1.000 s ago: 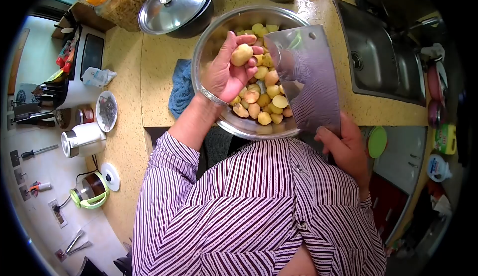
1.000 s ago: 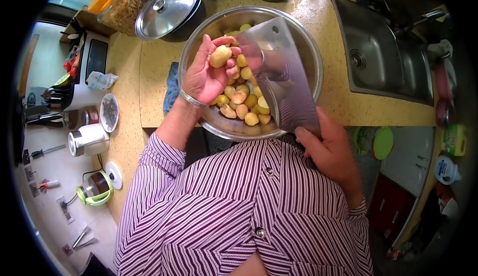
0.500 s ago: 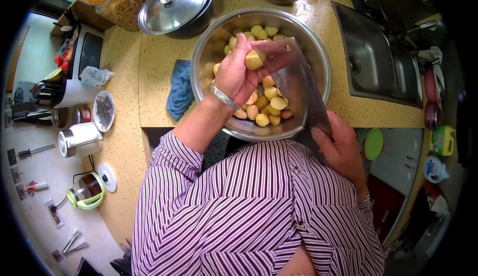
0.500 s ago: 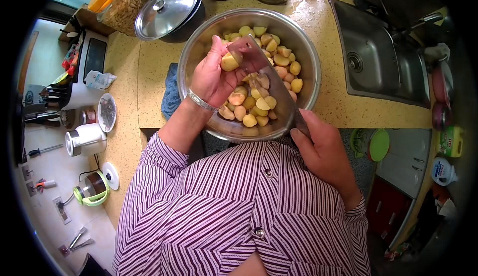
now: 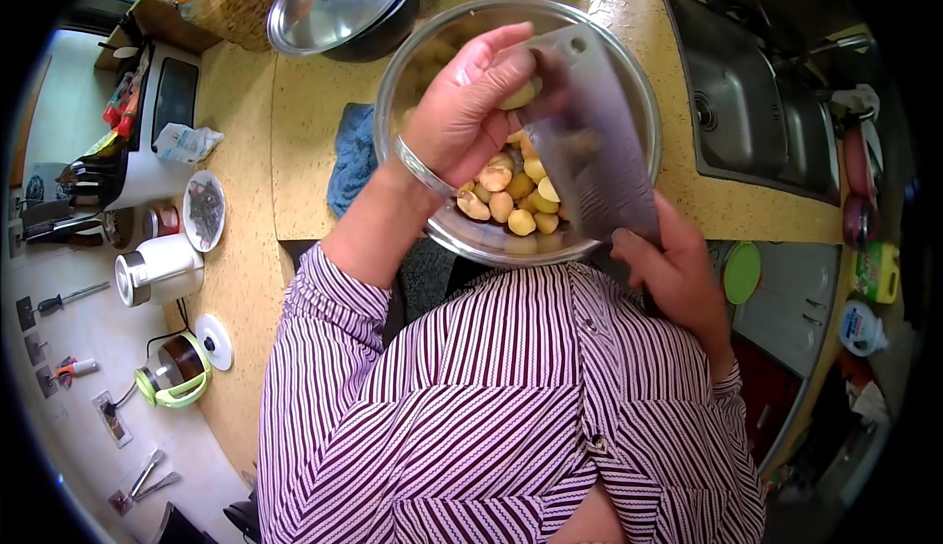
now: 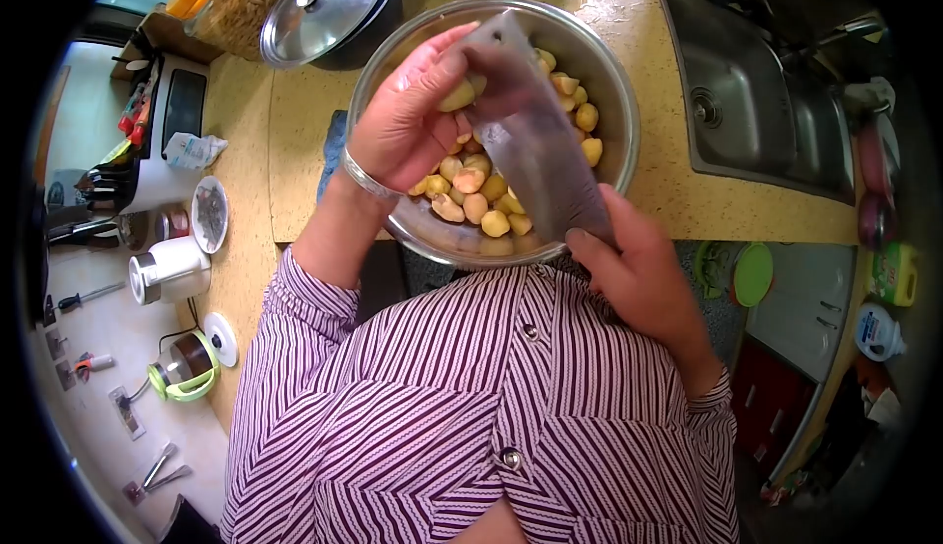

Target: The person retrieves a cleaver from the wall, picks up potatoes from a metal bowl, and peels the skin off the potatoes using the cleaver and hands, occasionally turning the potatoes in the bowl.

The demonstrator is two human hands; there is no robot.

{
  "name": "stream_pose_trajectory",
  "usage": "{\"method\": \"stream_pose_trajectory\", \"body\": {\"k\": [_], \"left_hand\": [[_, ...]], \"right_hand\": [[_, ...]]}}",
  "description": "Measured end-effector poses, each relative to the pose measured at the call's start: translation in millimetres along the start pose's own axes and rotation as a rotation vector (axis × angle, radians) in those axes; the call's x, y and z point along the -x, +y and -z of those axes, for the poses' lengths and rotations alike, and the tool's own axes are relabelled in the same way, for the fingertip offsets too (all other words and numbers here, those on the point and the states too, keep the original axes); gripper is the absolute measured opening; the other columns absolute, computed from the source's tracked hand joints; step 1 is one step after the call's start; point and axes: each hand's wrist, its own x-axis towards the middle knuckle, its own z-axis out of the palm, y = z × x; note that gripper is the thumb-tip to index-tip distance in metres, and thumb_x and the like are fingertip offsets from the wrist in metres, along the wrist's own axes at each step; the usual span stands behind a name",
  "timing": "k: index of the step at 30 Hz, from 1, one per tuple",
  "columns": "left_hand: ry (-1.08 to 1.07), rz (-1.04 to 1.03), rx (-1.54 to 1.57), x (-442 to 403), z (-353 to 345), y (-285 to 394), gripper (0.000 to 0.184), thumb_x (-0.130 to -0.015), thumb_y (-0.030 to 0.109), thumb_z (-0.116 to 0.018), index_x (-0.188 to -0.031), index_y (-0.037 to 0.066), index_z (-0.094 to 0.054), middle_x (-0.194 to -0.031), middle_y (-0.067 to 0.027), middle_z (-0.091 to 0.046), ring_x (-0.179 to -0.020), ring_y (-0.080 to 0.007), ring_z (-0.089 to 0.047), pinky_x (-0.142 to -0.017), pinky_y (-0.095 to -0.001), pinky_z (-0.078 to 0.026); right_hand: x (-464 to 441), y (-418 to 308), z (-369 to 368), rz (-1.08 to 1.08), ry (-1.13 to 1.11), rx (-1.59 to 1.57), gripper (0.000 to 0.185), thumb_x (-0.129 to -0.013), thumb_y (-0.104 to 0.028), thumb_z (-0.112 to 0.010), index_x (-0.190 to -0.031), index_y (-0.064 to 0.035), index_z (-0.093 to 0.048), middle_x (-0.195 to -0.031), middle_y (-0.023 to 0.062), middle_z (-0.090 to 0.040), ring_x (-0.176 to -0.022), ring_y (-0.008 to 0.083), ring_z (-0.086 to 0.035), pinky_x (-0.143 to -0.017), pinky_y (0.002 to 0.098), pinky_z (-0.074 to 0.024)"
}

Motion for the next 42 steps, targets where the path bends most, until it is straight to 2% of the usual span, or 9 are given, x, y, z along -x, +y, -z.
{"method": "stream_pose_trajectory", "body": {"k": [10, 12, 13, 17, 29, 34, 36, 37, 42], "left_hand": [[-0.008, -0.054, -0.539, -13.3, 54.8, 24.8, 0.025, -0.09, 0.008, -0.068, -0.114, 0.005, -0.06, -0.107, -0.0069, -0.064, -0.095, -0.0183, -0.066, -0.09, -0.029, -0.053], [0.086, -0.79, -1.911, -13.9, 60.7, 22.0, 0.026, -0.088, 0.008, -0.069, -0.112, 0.008, -0.062, -0.103, -0.0067, -0.065, -0.09, -0.0234, -0.065, -0.088, -0.0292, -0.053], [0.062, -0.862, -1.952, -12.6, 57.3, 21.2, 0.025, -0.086, 0.008, -0.069, -0.11, 0.01, -0.063, -0.101, -0.0066, -0.065, -0.089, -0.0264, -0.064, -0.086, -0.0332, -0.054], [-0.323, -0.229, -1.771, 1.3, 55.5, -3.0, 0.021, -0.087, 0.008, -0.068, -0.107, 0.01, -0.063, -0.103, -0.0076, -0.063, -0.097, -0.0266, -0.064, -0.08, -0.038, -0.054], [-0.49, -0.096, -2.106, 5.6, 64.3, -26.5, 0.036, -0.082, 0.006, -0.062, -0.118, 0.011, -0.062, -0.114, -0.012, -0.059, -0.108, -0.0318, -0.058, -0.085, -0.0428, -0.05], [-0.394, 0.167, -1.945, 13.3, 72.9, 6.1, 0.019, -0.086, 0.011, -0.065, -0.104, 0.009, -0.06, -0.099, -0.0141, -0.06, -0.093, -0.0342, -0.061, -0.083, -0.0445, -0.049], [-0.316, 0.045, -1.53, 12.4, 89.3, 10.6, 0.016, -0.093, 0.021, -0.065, -0.106, 0.012, -0.061, -0.097, -0.0086, -0.063, -0.084, -0.0215, -0.062, -0.075, -0.0381, -0.052], [-0.119, 0.386, -1.239, 17.2, 66.4, 24.0, 0.03, -0.101, 0.04, -0.057, -0.108, 0.011, -0.06, -0.096, -0.0061, -0.064, -0.077, -0.0114, -0.058, -0.066, -0.0292, -0.051], [0.0, 0.261, -0.257, 22.2, 49.2, 8.7, 0.053, -0.104, 0.054, -0.039, -0.112, 0.004, -0.058, -0.096, -0.0092, -0.064, -0.076, -0.0123, -0.059, -0.064, -0.0246, -0.052]], "right_hand": [[6.5, 16.6, 18.7, 0.039, 0.21, -0.348, 0.042, -0.093, -0.008, -0.057, -0.132, 0.0046, -0.053, -0.082, 0.0072, -0.066, -0.057, 0.0064, -0.052, -0.054, 0.0194, -0.0422], [13.0, 13.1, 17.5, 0.006, 0.239, -0.339, 0.042, -0.092, -0.008, -0.057, -0.132, 0.0048, -0.053, -0.082, 0.0072, -0.066, -0.057, 0.0063, -0.052, -0.055, 0.0193, -0.0421], [15.4, 12.6, 16.6, -0.025, 0.266, -0.33, 0.042, -0.092, -0.008, -0.057, -0.132, 0.005, -0.053, -0.082, 0.0072, -0.066, -0.057, 0.0063, -0.052, -0.055, 0.0193, -0.042], [21.1, 17.8, 18.6, -0.025, 0.247, -0.321, 0.043, -0.091, -0.008, -0.057, -0.132, 0.0055, -0.053, -0.082, 0.0069, -0.066, -0.058, 0.0064, -0.052, -0.054, 0.0189, -0.0416], [25.8, 28.7, 18.1, -0.039, 0.241, -0.36, 0.04, -0.092, -0.007, -0.057, -0.13, 0.0044, -0.054, -0.082, 0.0063, -0.065, -0.059, 0.006, -0.053, -0.055, 0.0193, -0.0426], [33.4, 32.4, 22.1, -0.058, 0.221, -0.312, 0.039, -0.092, -0.008, -0.058, -0.129, 0.003, -0.055, -0.082, 0.0045, -0.065, -0.061, 0.0057, -0.053, -0.055, 0.0195, -0.0421], [34.9, 33.2, 20.7, -0.074, 0.216, -0.299, 0.04, -0.092, -0.008, -0.059, -0.13, 0.0024, -0.055, -0.082, 0.0041, -0.065, -0.061, 0.0055, -0.052, -0.055, 0.0195, -0.0422], [35.2, 32.6, 19.8, -0.085, 0.212, -0.284, 0.041, -0.092, -0.008, -0.059, -0.131, 0.0017, -0.055, -0.082, 0.0038, -0.065, -0.061, 0.0053, -0.052, -0.055, 0.0195, -0.0424], [30.2, 8.9, 7.5, -0.141, 0.126, -0.19, 0.041, -0.092, -0.008, -0.059, -0.132, 0.0015, -0.055, -0.083, 0.0027, -0.065, -0.062, 0.0052, -0.052, -0.057, 0.0201, -0.0441]]}}
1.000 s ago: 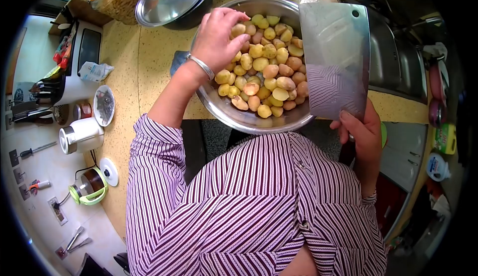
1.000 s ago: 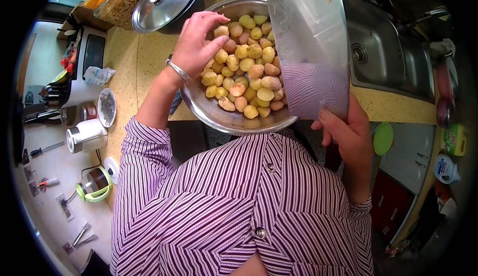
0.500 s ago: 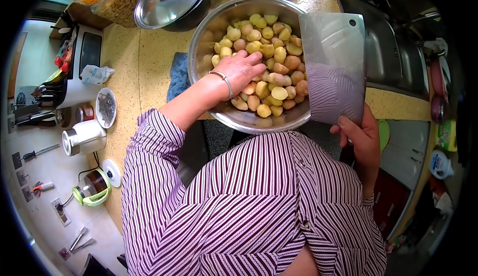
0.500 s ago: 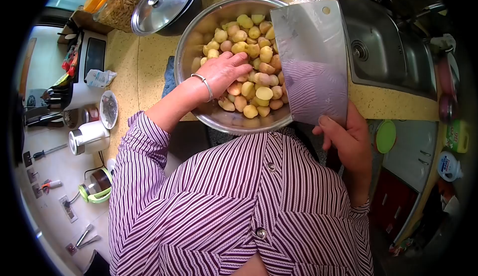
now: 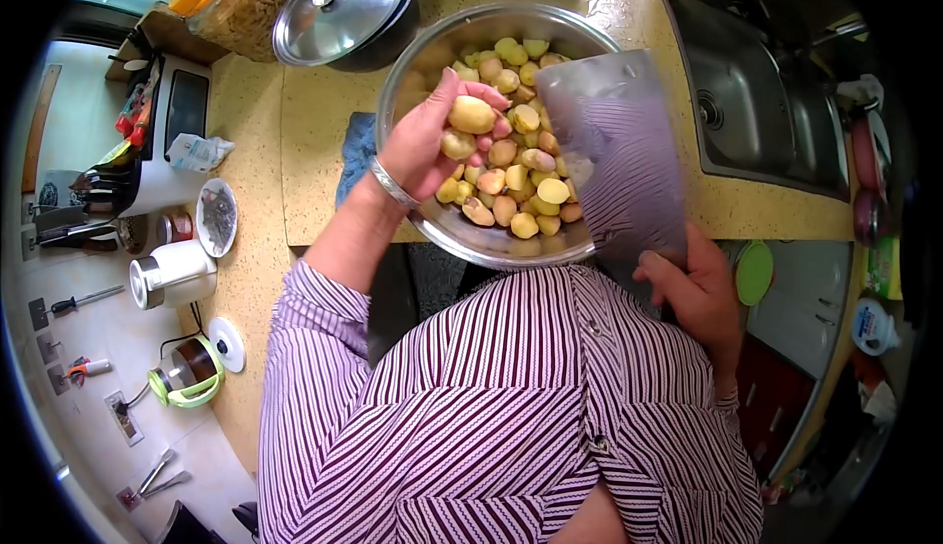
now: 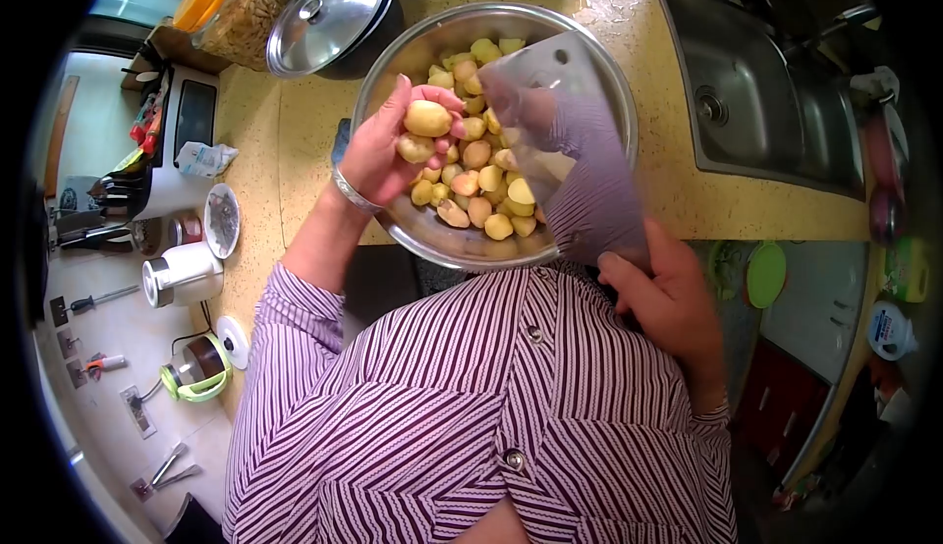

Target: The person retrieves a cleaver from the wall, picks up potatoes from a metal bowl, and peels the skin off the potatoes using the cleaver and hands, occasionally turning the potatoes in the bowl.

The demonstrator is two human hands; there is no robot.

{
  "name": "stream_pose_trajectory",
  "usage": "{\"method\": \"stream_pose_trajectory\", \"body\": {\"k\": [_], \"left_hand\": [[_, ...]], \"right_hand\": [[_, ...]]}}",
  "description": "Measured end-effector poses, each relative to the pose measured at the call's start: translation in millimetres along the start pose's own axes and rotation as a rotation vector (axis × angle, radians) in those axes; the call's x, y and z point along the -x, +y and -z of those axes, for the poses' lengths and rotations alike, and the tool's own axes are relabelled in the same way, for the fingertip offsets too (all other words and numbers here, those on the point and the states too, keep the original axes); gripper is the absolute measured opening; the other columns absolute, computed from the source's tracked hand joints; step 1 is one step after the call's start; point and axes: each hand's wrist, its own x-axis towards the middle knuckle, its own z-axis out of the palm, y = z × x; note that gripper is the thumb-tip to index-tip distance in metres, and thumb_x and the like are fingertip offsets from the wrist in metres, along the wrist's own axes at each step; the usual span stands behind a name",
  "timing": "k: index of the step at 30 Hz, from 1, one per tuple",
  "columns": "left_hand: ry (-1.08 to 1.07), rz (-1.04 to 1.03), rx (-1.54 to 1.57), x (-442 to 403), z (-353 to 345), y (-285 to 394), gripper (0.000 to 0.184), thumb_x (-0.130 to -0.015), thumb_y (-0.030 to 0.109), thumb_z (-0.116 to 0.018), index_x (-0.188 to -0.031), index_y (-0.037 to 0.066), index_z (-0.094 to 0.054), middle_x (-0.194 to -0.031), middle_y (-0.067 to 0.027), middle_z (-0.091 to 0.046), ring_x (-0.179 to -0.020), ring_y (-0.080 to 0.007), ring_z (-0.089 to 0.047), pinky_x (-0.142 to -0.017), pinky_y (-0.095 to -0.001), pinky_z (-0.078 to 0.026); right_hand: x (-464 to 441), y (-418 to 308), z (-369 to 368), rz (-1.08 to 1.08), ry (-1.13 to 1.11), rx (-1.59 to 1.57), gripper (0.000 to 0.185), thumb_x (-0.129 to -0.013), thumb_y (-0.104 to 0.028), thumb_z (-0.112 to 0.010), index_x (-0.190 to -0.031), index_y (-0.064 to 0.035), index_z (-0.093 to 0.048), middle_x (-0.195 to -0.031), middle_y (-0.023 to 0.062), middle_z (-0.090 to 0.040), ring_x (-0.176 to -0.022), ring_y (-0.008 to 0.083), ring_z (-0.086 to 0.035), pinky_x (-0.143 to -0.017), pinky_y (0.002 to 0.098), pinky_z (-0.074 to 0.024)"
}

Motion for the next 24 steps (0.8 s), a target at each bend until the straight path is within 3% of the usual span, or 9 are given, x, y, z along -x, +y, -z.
{"method": "stream_pose_trajectory", "body": {"k": [3, 7, 13, 16, 24], "left_hand": [[0.01, -0.088, 0.239, -0.9, -16.4, -9.4, 0.043, -0.108, 0.04, -0.038, -0.121, 0.003, -0.054, -0.102, -0.0116, -0.065, -0.085, -0.0164, -0.061, -0.073, -0.0293, -0.052], [-0.021, -0.178, 0.315, -8.7, -23.1, -20.9, 0.039, -0.108, 0.035, -0.042, -0.128, 0.003, -0.053, -0.11, -0.0093, -0.064, -0.091, -0.0175, -0.061, -0.075, -0.0319, -0.051], [-0.079, -0.265, 0.317, -4.3, -41.0, -18.1, 0.042, -0.107, 0.034, -0.044, -0.133, 0.001, -0.049, -0.117, -0.0084, -0.062, -0.098, -0.0169, -0.062, -0.085, -0.0323, -0.054], [-0.046, -0.296, 0.302, -4.3, -46.3, -17.6, 0.047, -0.106, 0.037, -0.044, -0.135, 0.0, -0.047, -0.117, -0.0089, -0.061, -0.098, -0.0168, -0.063, -0.088, -0.0322, -0.054], [-0.013, -0.297, 0.245, -6.0, -49.1, -15.1, 0.06, -0.106, 0.043, -0.042, -0.146, -0.001, -0.04, -0.118, -0.0097, -0.06, -0.093, -0.0156, -0.062, -0.086, -0.0295, -0.053]], "right_hand": [[-3.6, -9.2, -6.8, 0.028, -0.073, 0.033, 0.039, -0.092, -0.007, -0.059, -0.131, 0.0025, -0.055, -0.083, 0.0023, -0.064, -0.064, 0.0051, -0.052, -0.058, 0.0204, -0.0444], [-5.4, -12.5, -7.0, 0.113, -0.141, 0.088, 0.034, -0.093, -0.006, -0.058, -0.125, 0.0046, -0.056, -0.084, 0.0039, -0.065, -0.069, 0.0078, -0.056, -0.064, 0.0239, -0.0461], [-2.4, -16.0, -11.4, 0.163, -0.084, 0.172, 0.026, -0.093, -0.005, -0.058, -0.117, 0.0051, -0.057, -0.085, 0.011, -0.065, -0.077, 0.0142, -0.06, -0.073, 0.0301, -0.0487], [-1.8, -15.2, -11.4, 0.175, -0.073, 0.199, 0.026, -0.093, -0.006, -0.058, -0.117, 0.0048, -0.057, -0.085, 0.0126, -0.064, -0.076, 0.0142, -0.06, -0.072, 0.0297, -0.0485], [-1.0, -12.7, -11.0, 0.207, -0.058, 0.235, 0.028, -0.093, -0.006, -0.058, -0.119, 0.0046, -0.057, -0.085, 0.0136, -0.065, -0.076, 0.0168, -0.062, -0.073, 0.0306, -0.0492]]}}
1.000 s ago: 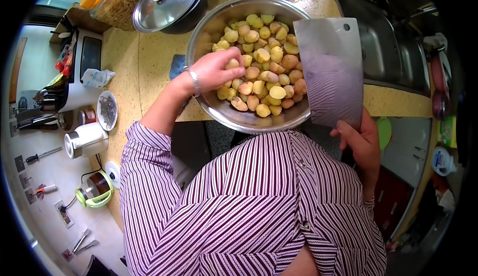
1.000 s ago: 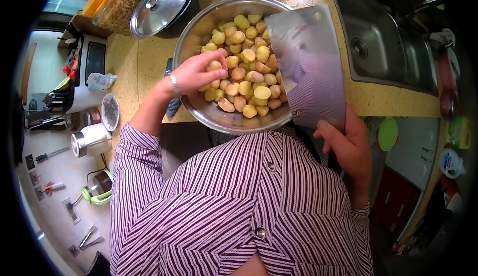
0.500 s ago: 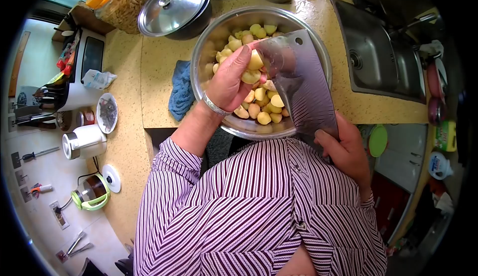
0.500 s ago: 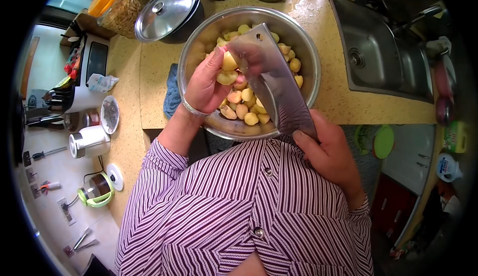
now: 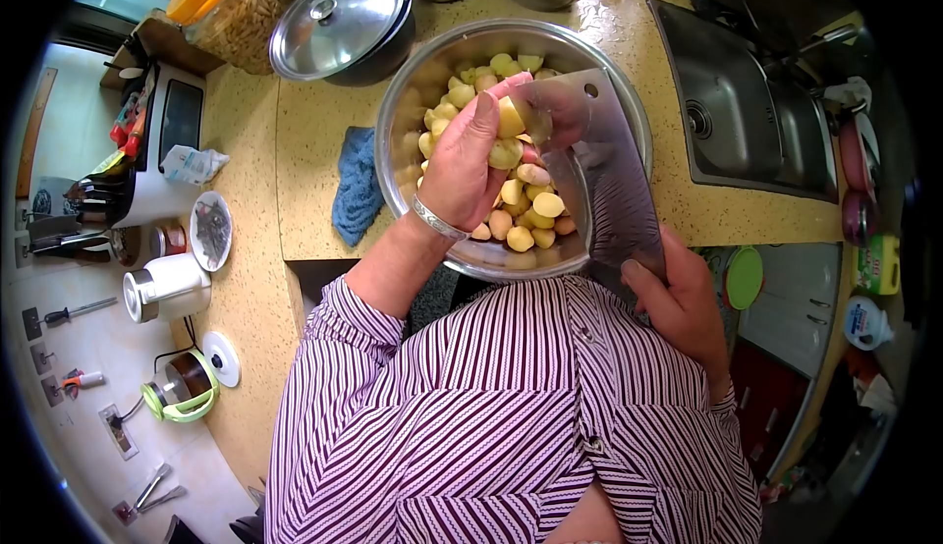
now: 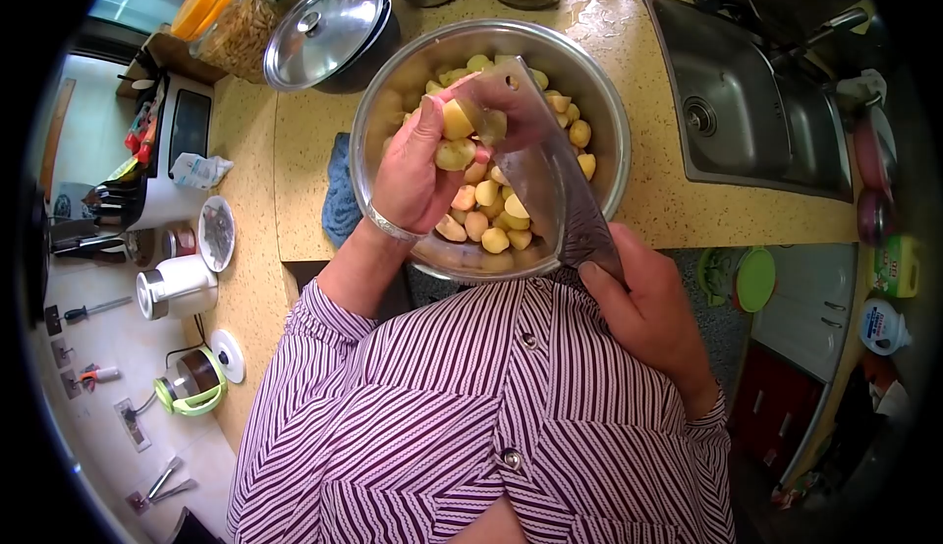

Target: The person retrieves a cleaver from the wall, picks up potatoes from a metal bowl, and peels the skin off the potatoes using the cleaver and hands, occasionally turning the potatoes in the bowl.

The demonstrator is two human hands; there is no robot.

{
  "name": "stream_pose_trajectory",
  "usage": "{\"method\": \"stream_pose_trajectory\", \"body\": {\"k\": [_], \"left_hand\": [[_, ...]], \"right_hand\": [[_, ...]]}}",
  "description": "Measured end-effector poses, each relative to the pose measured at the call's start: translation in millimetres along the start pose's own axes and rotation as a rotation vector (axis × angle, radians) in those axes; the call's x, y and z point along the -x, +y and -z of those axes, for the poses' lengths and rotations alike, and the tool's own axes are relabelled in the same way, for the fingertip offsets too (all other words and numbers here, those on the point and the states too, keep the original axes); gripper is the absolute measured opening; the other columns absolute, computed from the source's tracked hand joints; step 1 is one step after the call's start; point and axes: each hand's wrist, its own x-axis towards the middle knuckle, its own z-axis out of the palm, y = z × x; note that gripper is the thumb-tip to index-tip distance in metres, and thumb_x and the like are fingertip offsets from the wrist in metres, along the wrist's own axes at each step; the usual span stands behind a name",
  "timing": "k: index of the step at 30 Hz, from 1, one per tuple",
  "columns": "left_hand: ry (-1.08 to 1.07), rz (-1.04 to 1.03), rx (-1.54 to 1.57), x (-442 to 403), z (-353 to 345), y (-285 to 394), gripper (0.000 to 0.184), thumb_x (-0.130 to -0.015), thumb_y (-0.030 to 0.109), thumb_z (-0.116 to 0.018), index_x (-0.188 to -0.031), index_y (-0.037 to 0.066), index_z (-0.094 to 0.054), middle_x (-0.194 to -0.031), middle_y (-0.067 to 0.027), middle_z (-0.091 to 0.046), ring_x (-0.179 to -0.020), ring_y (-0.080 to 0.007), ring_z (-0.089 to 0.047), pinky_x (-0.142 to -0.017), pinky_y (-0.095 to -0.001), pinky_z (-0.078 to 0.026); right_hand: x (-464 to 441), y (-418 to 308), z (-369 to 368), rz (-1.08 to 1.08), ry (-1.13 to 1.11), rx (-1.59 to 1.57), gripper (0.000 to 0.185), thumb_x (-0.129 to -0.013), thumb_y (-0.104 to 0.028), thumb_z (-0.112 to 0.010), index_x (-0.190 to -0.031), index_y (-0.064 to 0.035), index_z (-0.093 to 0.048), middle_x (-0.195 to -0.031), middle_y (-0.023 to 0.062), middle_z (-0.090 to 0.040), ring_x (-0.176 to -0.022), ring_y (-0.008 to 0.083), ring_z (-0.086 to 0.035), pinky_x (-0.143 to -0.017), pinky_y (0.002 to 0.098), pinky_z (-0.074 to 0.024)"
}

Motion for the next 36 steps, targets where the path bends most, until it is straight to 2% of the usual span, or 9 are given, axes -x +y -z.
{"method": "stream_pose_trajectory", "body": {"k": [7, 14, 17, 22, 28, 30, 33, 34, 36], "left_hand": [[0.188, -0.115, -0.261, -1.5, -8.3, -10.9, 0.06, -0.105, 0.045, -0.043, -0.147, 0.002, -0.04, -0.126, -0.0071, -0.06, -0.104, -0.0117, -0.056, -0.082, -0.0249, -0.051], [0.14, -0.124, -0.396, -3.3, -3.4, -13.2, 0.055, -0.105, 0.047, -0.043, -0.14, 0.004, -0.048, -0.132, -0.0084, -0.061, -0.099, -0.0103, -0.059, -0.077, -0.0222, -0.049], [0.115, -0.158, -0.456, -5.0, -0.9, -11.6, 0.052, -0.105, 0.045, -0.045, -0.137, 0.004, -0.051, -0.127, -0.0072, -0.063, -0.095, -0.0102, -0.06, -0.076, -0.0218, -0.049], [-0.008, 0.036, -0.211, -8.9, 17.3, -2.0, 0.035, -0.102, 0.031, -0.057, -0.122, 0.004, -0.061, -0.102, -0.0001, -0.065, -0.083, -0.0073, -0.059, -0.069, -0.0213, -0.051], [0.088, 0.106, -0.161, -30.9, 36.0, 20.5, 0.03, -0.096, 0.018, -0.064, -0.121, 0.002, -0.059, -0.104, -0.0037, -0.066, -0.085, -0.0102, -0.063, -0.064, -0.0215, -0.053], [0.099, 0.115, -0.191, -36.1, 50.6, 24.6, 0.038, -0.095, 0.02, -0.066, -0.126, 0.001, -0.057, -0.107, -0.0053, -0.065, -0.094, -0.0127, -0.062, -0.076, -0.0243, -0.054], [0.083, -0.141, -0.979, -40.3, 67.9, 24.7, 0.043, -0.093, 0.025, -0.068, -0.131, 0.006, -0.059, -0.129, -0.0101, -0.056, -0.119, -0.0201, -0.053, -0.106, -0.0355, -0.041], [0.084, -0.139, -0.979, -37.7, 66.9, 24.2, 0.043, -0.093, 0.025, -0.068, -0.131, 0.006, -0.059, -0.129, -0.0101, -0.056, -0.119, -0.0201, -0.053, -0.106, -0.0355, -0.041], [0.116, -0.529, -1.646, -29.5, 63.0, 23.8, 0.037, -0.09, 0.023, -0.069, -0.125, 0.015, -0.064, -0.141, -0.0196, -0.044, -0.132, -0.0336, -0.042, -0.11, -0.0436, -0.039]], "right_hand": [[-6.7, 2.5, -5.0, 0.042, -0.01, 0.099, 0.034, -0.094, -0.006, -0.056, -0.127, 0.0045, -0.055, -0.095, 0.022, -0.067, -0.088, 0.0311, -0.069, -0.081, 0.0362, -0.0519], [-20.9, 9.1, -10.8, 0.144, -0.009, 0.16, 0.034, -0.095, -0.006, -0.055, -0.127, 0.0042, -0.054, -0.098, 0.0252, -0.067, -0.091, 0.037, -0.069, -0.081, 0.0393, -0.0526], [-24.0, 13.0, -9.9, 0.183, -0.011, 0.163, 0.036, -0.095, -0.007, -0.055, -0.129, 0.0044, -0.053, -0.095, 0.0226, -0.067, -0.087, 0.034, -0.07, -0.079, 0.0404, -0.0532], [-30.4, 20.6, 5.6, -0.221, -0.169, -0.224, 0.04, -0.094, -0.009, -0.059, -0.132, 0.0013, -0.053, -0.084, 0.008, -0.066, -0.063, 0.0104, -0.058, -0.059, 0.0244, -0.0492], [-33.0, 30.1, 11.7, -0.13, -0.075, -0.341, 0.042, -0.093, -0.01, -0.06, -0.132, 0.0019, -0.053, -0.083, 0.0055, -0.065, -0.059, 0.0067, -0.054, -0.054, 0.0201, -0.0442], [-32.1, 31.2, 13.5, -0.131, -0.039, -0.332, 0.041, -0.093, -0.01, -0.06, -0.132, 0.0019, -0.053, -0.084, 0.0056, -0.065, -0.059, 0.0068, -0.054, -0.054, 0.0199, -0.044], [-27.4, 29.2, 17.3, -0.125, 0.026, -0.323, 0.041, -0.093, -0.01, -0.059, -0.131, 0.0023, -0.054, -0.085, 0.0058, -0.065, -0.06, 0.0069, -0.055, -0.054, 0.0195, -0.0438], [-25.4, 28.8, 18.3, -0.116, 0.05, -0.322, 0.041, -0.092, -0.009, -0.059, -0.131, 0.0026, -0.054, -0.086, 0.0058, -0.065, -0.062, 0.007, -0.055, -0.054, 0.0192, -0.0437], [-20.4, 29.8, 19.9, -0.112, 0.063, -0.324, 0.041, -0.092, -0.009, -0.059, -0.131, 0.0029, -0.054, -0.087, 0.0058, -0.065, -0.063, 0.0072, -0.056, -0.054, 0.019, -0.0436]]}}
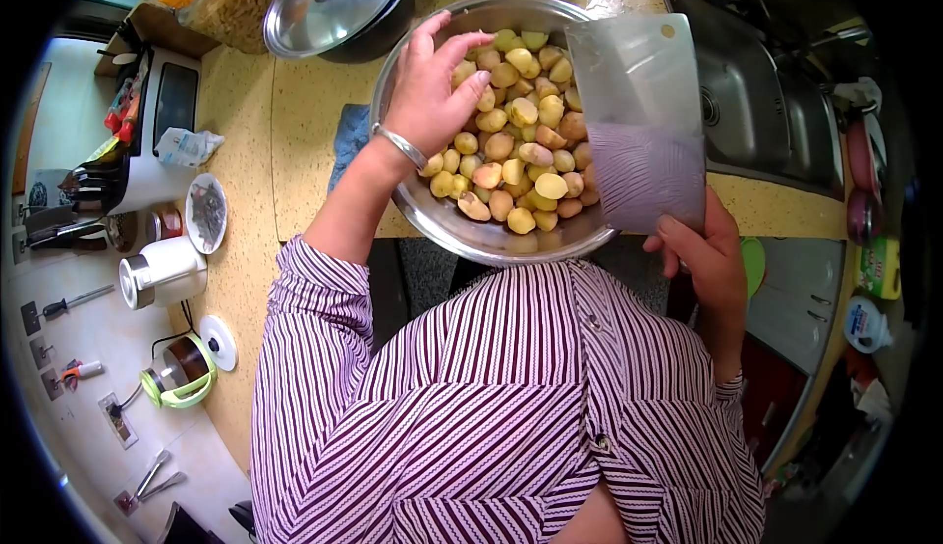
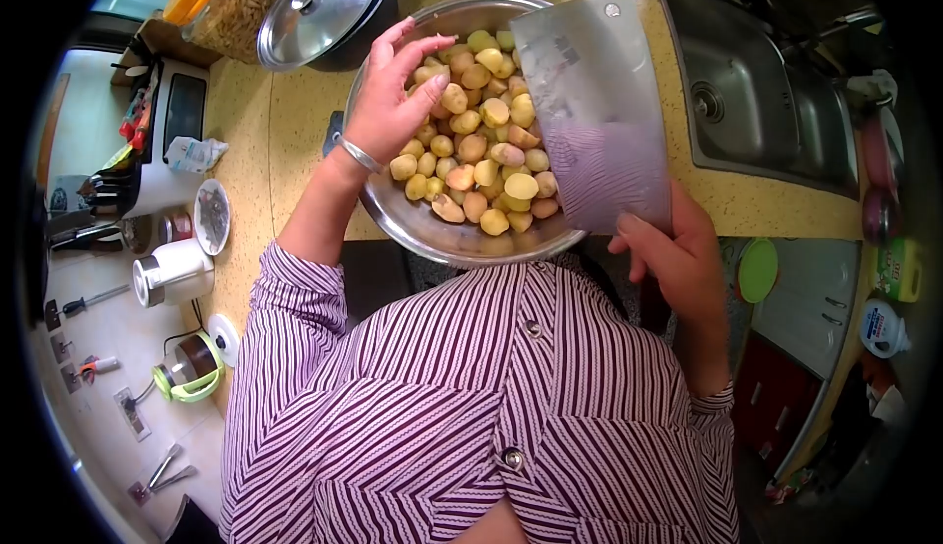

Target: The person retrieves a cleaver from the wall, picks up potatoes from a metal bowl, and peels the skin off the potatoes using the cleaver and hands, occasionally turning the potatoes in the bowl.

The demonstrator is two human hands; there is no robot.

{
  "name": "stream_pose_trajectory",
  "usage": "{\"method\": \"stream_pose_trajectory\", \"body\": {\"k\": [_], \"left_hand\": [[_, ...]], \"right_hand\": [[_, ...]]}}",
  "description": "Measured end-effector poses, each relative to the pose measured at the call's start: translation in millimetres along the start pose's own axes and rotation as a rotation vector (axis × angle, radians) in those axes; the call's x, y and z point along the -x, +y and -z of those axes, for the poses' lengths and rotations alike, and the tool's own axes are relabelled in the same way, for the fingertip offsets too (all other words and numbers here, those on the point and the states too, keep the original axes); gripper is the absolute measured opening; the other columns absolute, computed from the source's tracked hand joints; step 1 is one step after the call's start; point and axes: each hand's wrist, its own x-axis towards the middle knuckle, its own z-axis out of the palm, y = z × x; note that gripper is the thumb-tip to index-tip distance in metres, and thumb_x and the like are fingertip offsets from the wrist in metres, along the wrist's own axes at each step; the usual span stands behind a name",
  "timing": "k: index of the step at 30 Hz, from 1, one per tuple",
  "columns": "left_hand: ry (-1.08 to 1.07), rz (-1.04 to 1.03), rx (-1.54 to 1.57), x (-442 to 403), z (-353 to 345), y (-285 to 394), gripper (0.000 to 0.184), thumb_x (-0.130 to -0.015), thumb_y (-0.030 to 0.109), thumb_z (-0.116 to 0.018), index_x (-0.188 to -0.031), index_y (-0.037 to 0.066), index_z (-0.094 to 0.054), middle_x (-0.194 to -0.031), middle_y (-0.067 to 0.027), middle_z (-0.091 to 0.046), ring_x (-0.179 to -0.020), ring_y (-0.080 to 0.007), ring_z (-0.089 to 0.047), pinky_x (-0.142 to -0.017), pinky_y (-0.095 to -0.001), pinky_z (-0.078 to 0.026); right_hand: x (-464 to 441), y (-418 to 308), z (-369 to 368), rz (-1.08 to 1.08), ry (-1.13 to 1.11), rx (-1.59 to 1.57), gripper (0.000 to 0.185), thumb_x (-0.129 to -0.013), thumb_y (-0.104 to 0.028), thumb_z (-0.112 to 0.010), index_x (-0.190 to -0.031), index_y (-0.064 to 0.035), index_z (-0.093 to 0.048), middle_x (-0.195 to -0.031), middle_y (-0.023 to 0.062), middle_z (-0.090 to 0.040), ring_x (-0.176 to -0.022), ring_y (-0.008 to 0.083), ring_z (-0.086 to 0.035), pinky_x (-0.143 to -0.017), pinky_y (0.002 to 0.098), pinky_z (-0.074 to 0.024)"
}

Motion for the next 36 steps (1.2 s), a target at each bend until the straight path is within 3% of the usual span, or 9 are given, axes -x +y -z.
{"method": "stream_pose_trajectory", "body": {"k": [2, 4, 5, 8, 12, 19, 21, 25, 36], "left_hand": [[0.059, -0.078, -0.08, 3.9, 0.7, 9.0, 0.027, -0.09, 0.019, -0.065, -0.117, 0.015, -0.067, -0.129, -0.0191, -0.055, -0.12, -0.0327, -0.054, -0.102, -0.041, -0.045], [-0.379, 0.197, 0.315, 10.4, 1.1, 17.5, 0.019, -0.092, 0.014, -0.062, -0.11, 0.01, -0.067, -0.11, -0.0152, -0.066, -0.101, -0.0296, -0.065, -0.09, -0.0388, -0.052], [-0.392, -0.02, 0.139, 16.1, -7.1, 16.0, 0.014, -0.093, 0.011, -0.06, -0.105, 0.007, -0.066, -0.093, -0.0122, -0.069, -0.085, -0.0284, -0.068, -0.078, -0.0389, -0.055], [-0.736, -0.1, -0.169, 29.1, -13.6, 25.8, 0.027, -0.089, 0.01, -0.06, -0.116, 0.004, -0.062, -0.107, -0.0179, -0.06, -0.094, -0.0342, -0.065, -0.083, -0.0417, -0.053], [-0.744, -0.053, -0.223, 45.5, -39.3, 23.9, 0.031, -0.087, 0.011, -0.058, -0.117, 0.003, -0.058, -0.109, -0.0193, -0.056, -0.095, -0.0376, -0.062, -0.084, -0.045, -0.051], [-0.858, 0.193, 0.352, 31.5, -22.7, 15.3, 0.022, -0.09, 0.016, -0.059, -0.107, 0.003, -0.058, -0.099, -0.0127, -0.062, -0.084, -0.0256, -0.062, -0.077, -0.0353, -0.051], [-0.787, 0.494, 0.786, 24.0, -8.0, 27.7, 0.019, -0.098, 0.023, -0.057, -0.107, 0.006, -0.059, -0.101, -0.0051, -0.064, -0.08, -0.0109, -0.058, -0.073, -0.0276, -0.052], [-0.38, 0.695, 1.67, 19.0, -12.8, 31.8, 0.028, -0.106, 0.027, -0.045, -0.112, 0.004, -0.059, -0.106, -0.0099, -0.065, -0.093, -0.0171, -0.064, -0.08, -0.0293, -0.055], [0.018, 0.588, 1.825, 11.1, -16.3, 74.5, 0.038, -0.11, 0.027, -0.034, -0.127, -0.003, -0.049, -0.121, -0.0175, -0.059, -0.11, -0.0292, -0.061, -0.101, -0.0458, -0.051]], "right_hand": [[4.5, 2.1, 2.0, 0.008, 0.013, -0.004, 0.041, -0.092, -0.009, -0.058, -0.131, 0.0033, -0.054, -0.089, 0.0057, -0.065, -0.065, 0.0074, -0.056, -0.054, 0.0188, -0.0434], [8.5, 4.6, 3.1, -0.001, 0.042, -0.022, 0.042, -0.092, -0.009, -0.058, -0.132, 0.0036, -0.054, -0.09, 0.0059, -0.065, -0.067, 0.0075, -0.057, -0.054, 0.0189, -0.0433], [9.8, 5.0, 3.0, -0.001, 0.042, -0.022, 0.042, -0.092, -0.009, -0.058, -0.132, 0.0036, -0.054, -0.09, 0.0059, -0.065, -0.067, 0.0075, -0.057, -0.054, 0.0189, -0.0433], [13.0, 4.9, 3.1, 0.002, 0.038, -0.023, 0.041, -0.092, -0.009, -0.058, -0.131, 0.0033, -0.055, -0.088, 0.0055, -0.065, -0.065, 0.0069, -0.055, -0.055, 0.0191, -0.0431], [14.9, 9.4, 2.6, -0.022, 0.035, -0.009, 0.037, -0.092, -0.01, -0.058, -0.127, 0.0028, -0.056, -0.084, 0.0045, -0.065, -0.062, 0.0057, -0.053, -0.056, 0.0193, -0.0429], [17.2, 7.0, -3.0, -0.025, 0.03, 0.052, 0.036, -0.093, -0.009, -0.059, -0.127, 0.001, -0.057, -0.083, 0.004, -0.065, -0.061, 0.0049, -0.052, -0.056, 0.0198, -0.0439], [19.6, -0.1, -10.8, -0.036, 0.037, 0.072, 0.036, -0.093, -0.009, -0.06, -0.127, 0.0011, -0.057, -0.083, 0.0034, -0.065, -0.061, 0.0046, -0.052, -0.055, 0.0198, -0.0435], [22.5, -16.3, -18.1, -0.08, -0.023, 0.195, 0.035, -0.092, -0.008, -0.06, -0.126, 0.0033, -0.057, -0.086, 0.0051, -0.066, -0.068, 0.008, -0.058, -0.062, 0.0229, -0.0473], [15.7, -13.2, -24.0, 0.131, -0.089, 0.316, 0.031, -0.092, -0.003, -0.057, -0.123, 0.0057, -0.056, -0.093, 0.0144, -0.068, -0.084, 0.0185, -0.066, -0.079, 0.0301, -0.0503]]}}
